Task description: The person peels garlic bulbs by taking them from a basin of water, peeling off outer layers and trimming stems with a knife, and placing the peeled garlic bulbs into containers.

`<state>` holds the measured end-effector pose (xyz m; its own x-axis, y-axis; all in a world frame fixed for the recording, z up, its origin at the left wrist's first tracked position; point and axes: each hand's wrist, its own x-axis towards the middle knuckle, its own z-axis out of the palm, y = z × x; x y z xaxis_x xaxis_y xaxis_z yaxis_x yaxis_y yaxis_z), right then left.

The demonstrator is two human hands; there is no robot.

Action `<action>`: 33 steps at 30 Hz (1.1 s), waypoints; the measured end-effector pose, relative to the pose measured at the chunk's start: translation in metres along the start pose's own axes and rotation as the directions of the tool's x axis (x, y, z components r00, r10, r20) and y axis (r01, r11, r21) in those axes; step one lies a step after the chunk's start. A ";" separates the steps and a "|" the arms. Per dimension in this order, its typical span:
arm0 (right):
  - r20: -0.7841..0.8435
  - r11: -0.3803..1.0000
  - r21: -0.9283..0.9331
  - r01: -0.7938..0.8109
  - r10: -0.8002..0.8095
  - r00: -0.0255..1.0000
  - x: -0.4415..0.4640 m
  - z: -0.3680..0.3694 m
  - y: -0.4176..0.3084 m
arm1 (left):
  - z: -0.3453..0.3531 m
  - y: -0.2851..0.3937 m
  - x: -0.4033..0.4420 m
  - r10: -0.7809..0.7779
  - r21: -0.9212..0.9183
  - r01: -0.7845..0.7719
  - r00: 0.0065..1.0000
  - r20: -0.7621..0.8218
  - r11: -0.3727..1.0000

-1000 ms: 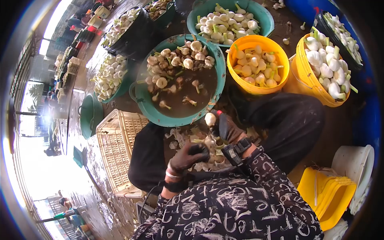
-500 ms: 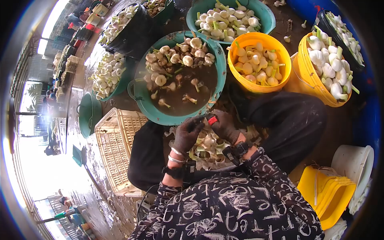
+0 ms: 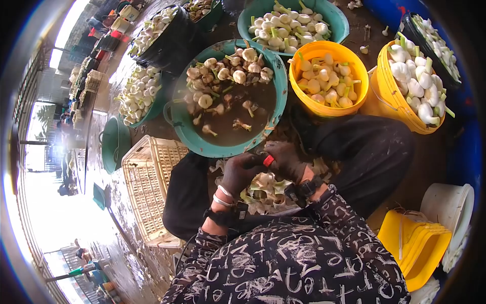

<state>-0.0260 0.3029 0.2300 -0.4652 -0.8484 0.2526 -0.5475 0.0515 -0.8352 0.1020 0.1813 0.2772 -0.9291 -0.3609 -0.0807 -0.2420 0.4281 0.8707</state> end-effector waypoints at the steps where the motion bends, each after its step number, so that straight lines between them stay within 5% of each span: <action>1: 0.035 0.999 -0.032 -0.022 0.024 0.999 -0.001 0.000 -0.002 | 0.000 -0.001 -0.001 0.000 0.002 0.000 1.000 -0.004 1.000; 3: 0.065 0.997 -0.064 -0.044 0.048 0.997 -0.002 0.003 -0.003 | 0.004 0.001 -0.002 0.137 0.151 -0.130 0.990 -0.034 0.980; 5: -0.048 0.926 -0.009 -0.378 0.377 0.925 -0.003 0.013 0.003 | 0.007 0.006 -0.010 0.084 0.262 -0.088 0.996 0.025 0.961; 6: -0.053 0.925 -0.009 -0.379 0.378 0.924 -0.003 0.016 0.009 | 0.011 0.008 -0.016 0.026 0.369 -0.053 0.997 0.077 0.928; 8: 0.007 0.634 0.596 -0.492 0.609 0.793 0.002 0.014 0.023 | 0.026 0.004 -0.036 -0.031 0.373 -0.046 0.980 0.197 0.927; 11: -0.036 0.703 0.513 -0.493 0.591 0.806 0.005 -0.001 0.008 | 0.027 -0.005 -0.050 -0.141 0.390 0.016 0.945 0.295 0.921; 13: -0.045 0.765 0.428 -0.482 0.551 0.833 0.005 -0.003 0.004 | 0.018 -0.005 -0.041 -0.405 0.272 0.368 0.909 0.094 0.889; 14: -0.070 0.861 0.293 -0.415 0.453 0.889 0.003 -0.002 0.004 | 0.018 -0.004 -0.037 -0.413 0.271 0.376 0.906 0.093 0.886; 16: -0.080 0.935 0.153 -0.321 0.336 0.939 0.007 0.000 0.003 | 0.014 -0.001 -0.019 -0.214 -0.361 0.090 0.923 -0.320 0.928; 17: -0.056 0.967 0.112 -0.230 0.238 0.970 0.008 0.000 0.000 | 0.009 0.000 -0.011 -0.212 -0.358 0.088 0.922 -0.323 0.929; 20: -0.008 0.983 0.092 -0.162 0.163 0.987 0.008 -0.002 -0.008 | -0.003 0.001 0.002 -0.058 -0.173 0.018 0.972 -0.228 0.985; 22: -0.015 0.995 0.039 -0.097 0.098 0.995 0.005 0.000 -0.003 | -0.007 0.000 0.004 0.016 -0.082 -0.017 1.000 -0.020 0.996; 26: 0.049 0.996 -0.072 -0.043 0.047 0.998 0.000 0.005 0.002 | -0.007 0.002 0.002 -0.044 -0.023 0.046 0.997 0.062 0.999; 29: -0.068 0.990 -0.106 -0.090 0.084 0.994 -0.002 0.014 0.008 | 0.004 0.001 -0.006 0.050 0.363 -0.068 0.997 0.057 0.929; 31: -0.083 0.761 0.532 -0.373 0.484 0.871 0.002 0.009 0.007 | 0.016 0.001 -0.025 0.024 0.429 -0.100 0.984 0.178 0.898; 33: -0.057 0.720 0.507 -0.473 0.576 0.815 0.009 0.002 0.022 | 0.024 0.000 -0.047 -0.110 0.461 -0.045 0.947 0.303 0.886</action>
<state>-0.0411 0.2953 0.2129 -0.7343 -0.6322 -0.2473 0.1788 0.1713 -0.9689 0.1388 0.2178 0.2690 -0.9378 -0.1377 -0.3189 -0.3018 0.7775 0.5517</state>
